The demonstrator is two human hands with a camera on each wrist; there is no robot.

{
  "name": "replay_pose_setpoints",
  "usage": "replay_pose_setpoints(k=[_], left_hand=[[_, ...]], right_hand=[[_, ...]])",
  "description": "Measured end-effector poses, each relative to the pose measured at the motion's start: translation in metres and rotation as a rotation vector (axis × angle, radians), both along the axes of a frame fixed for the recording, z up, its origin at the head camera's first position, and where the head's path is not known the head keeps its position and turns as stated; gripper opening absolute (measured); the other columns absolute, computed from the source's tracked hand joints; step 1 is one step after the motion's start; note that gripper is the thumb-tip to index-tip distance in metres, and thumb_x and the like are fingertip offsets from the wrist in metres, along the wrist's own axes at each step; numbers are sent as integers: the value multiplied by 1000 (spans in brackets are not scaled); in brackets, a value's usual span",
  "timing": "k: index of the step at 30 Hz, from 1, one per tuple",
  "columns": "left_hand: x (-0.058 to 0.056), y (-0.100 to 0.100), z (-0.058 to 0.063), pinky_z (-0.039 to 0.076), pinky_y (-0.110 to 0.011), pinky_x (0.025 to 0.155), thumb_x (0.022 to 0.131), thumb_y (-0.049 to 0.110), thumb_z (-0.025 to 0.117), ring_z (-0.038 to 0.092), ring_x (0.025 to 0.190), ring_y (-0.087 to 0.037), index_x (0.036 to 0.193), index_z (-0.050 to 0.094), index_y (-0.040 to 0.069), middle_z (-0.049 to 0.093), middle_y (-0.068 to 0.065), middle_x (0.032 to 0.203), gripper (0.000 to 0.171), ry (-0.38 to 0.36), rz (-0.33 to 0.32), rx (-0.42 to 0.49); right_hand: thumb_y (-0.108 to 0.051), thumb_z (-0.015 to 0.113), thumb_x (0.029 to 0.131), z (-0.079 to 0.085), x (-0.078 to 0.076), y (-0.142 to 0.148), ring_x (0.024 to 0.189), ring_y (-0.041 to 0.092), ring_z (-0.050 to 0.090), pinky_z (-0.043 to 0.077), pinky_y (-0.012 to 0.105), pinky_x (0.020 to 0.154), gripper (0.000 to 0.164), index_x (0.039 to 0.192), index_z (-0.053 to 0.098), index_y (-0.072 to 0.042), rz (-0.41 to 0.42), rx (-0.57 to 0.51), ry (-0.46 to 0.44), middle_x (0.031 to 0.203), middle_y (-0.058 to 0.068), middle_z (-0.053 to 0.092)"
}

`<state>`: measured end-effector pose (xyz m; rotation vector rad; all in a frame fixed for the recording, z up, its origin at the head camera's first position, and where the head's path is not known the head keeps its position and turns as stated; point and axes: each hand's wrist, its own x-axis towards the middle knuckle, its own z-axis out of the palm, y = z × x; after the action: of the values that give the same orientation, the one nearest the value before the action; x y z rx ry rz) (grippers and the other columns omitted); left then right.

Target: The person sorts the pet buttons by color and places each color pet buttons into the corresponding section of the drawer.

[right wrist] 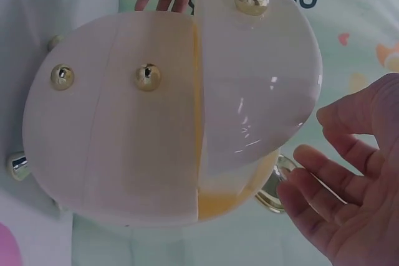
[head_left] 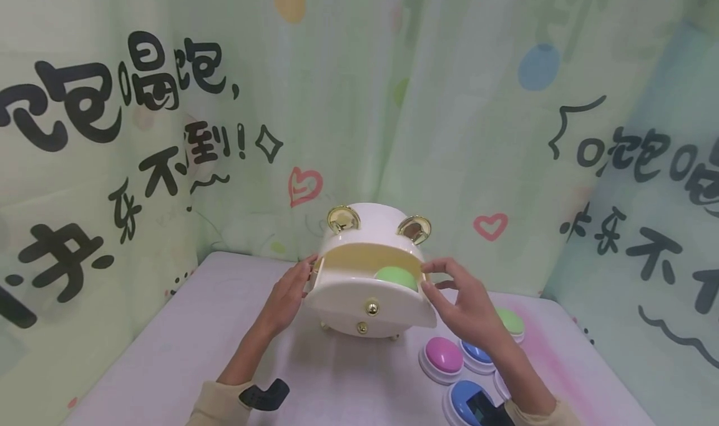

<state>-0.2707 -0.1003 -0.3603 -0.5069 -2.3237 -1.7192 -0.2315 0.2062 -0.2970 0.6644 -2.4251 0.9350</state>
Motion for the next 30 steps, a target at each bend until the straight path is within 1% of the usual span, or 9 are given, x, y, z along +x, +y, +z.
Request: replay_pose_setpoints(k=[2,6,8,11,15,18,20,25,30], left_hand=[[-6,0,-7,48,-40,86,106,32,25,50,123,-33,146,40,11,53,-16,133,47,9,5,2],[-20,-1,-23,49,-40,85,106,39,25,51,123,-29,146,40,17,53,-10,134,49,18,17,-1],[-23,-2,-26,49,-39,85,105,43,26,51,123,-28,146,41,20,53,-9,134,50,21,17,0],[-24,-2,-27,49,-41,86,104,44,27,51,123,-28,146,41,21,53,-8,135,50,25,11,14],[-22,-2,-26,49,-44,87,104,45,28,51,123,-29,146,42,21,54,-8,135,50,25,5,25],[-22,-2,-26,49,-44,88,104,45,27,51,123,-30,146,41,21,54,-9,134,50,24,1,22],[-23,-3,-27,50,-43,87,104,46,26,51,123,-29,146,41,21,54,-9,134,51,25,6,13],[-25,-3,-28,50,-40,85,104,48,24,53,121,-28,146,40,21,54,-8,133,53,29,19,-7],[-24,-3,-28,49,-40,86,104,46,24,52,121,-27,147,40,21,54,-8,134,52,21,22,-12]], right_hand=[[-12,65,91,-2,1,1,98,25,66,56,37,78,26,116,58,-10,-11,2,-5,117,4,61],[-10,66,91,-3,1,3,102,21,65,55,36,81,27,117,58,-10,-13,-7,12,116,2,62],[-9,66,90,-3,2,4,104,18,63,55,36,83,28,117,58,-9,-14,-15,26,116,2,62],[-9,66,91,-2,4,5,109,13,59,54,32,84,27,117,58,-10,-26,-32,46,116,1,63],[-12,63,93,-1,7,7,111,10,57,50,20,85,25,117,59,-13,-51,-84,92,115,-5,62],[-15,61,94,1,11,9,111,8,56,47,14,85,24,118,59,-14,-84,-122,130,115,-7,63],[-17,60,95,3,14,10,112,6,56,47,14,86,23,118,59,-15,-110,-135,142,116,-8,63],[-25,58,96,5,20,13,111,3,55,47,15,85,25,120,58,-18,-184,-140,125,117,-10,62],[-24,57,97,5,23,17,110,3,55,46,13,87,25,120,58,-16,-212,-185,130,116,-9,62]])
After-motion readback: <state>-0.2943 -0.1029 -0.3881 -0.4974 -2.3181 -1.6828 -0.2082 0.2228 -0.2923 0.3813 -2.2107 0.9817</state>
